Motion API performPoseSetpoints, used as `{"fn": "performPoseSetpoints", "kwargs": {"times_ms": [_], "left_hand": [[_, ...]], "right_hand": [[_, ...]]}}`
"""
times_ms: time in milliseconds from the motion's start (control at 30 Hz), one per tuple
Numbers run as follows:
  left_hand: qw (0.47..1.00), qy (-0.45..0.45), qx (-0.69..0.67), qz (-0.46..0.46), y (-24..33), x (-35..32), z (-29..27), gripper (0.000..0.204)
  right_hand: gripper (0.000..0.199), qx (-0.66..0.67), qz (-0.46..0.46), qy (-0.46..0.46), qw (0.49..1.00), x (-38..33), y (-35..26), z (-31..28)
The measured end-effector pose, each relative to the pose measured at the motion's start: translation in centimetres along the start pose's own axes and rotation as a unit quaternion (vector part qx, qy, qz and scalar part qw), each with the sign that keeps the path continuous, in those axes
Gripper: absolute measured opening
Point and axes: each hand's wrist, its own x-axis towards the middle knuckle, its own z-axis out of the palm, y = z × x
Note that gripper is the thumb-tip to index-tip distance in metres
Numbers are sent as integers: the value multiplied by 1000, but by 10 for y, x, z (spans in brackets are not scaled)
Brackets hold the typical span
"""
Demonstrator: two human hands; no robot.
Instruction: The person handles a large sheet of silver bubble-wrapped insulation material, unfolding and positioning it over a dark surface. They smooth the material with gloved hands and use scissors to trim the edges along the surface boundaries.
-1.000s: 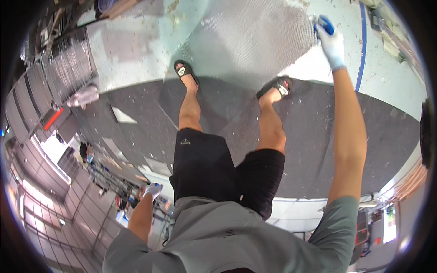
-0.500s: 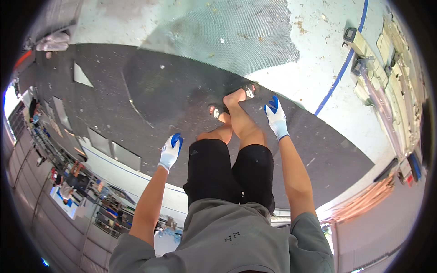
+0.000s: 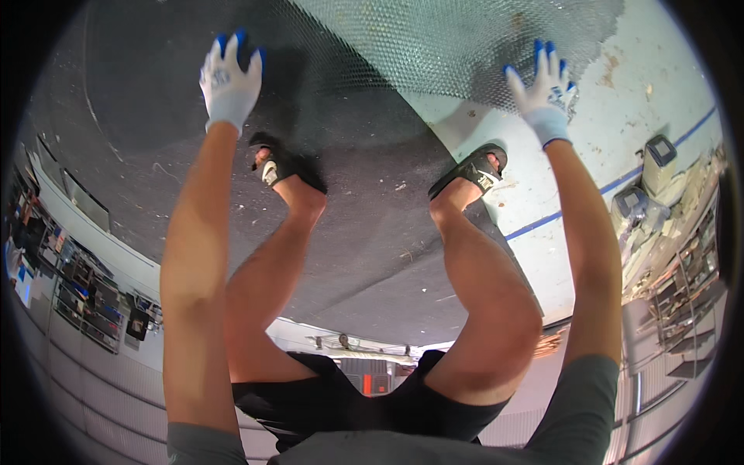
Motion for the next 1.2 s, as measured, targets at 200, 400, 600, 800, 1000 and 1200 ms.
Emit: {"fn": "performPoseSetpoints", "kwargs": {"times_ms": [200,400,600,800,1000,1200], "left_hand": [[992,126,-1,6,34,67,61,60],[993,92,57,-35,20,69,77,58],[990,131,51,26,4,64,85,58],[988,135,64,36,13,68,78,56],[992,105,68,-9,21,59,83,57],[988,79,127,31,-30,69,66,54]], "right_hand": [[88,34,45,108,993,48,22,65],[76,-19,77,165,983,57,139,58],[70,-22,17,150,988,64,283,44],[60,-21,79,206,975,77,319,41],[68,26,57,216,974,82,249,50],[69,60,68,198,976,58,124,61]]}}
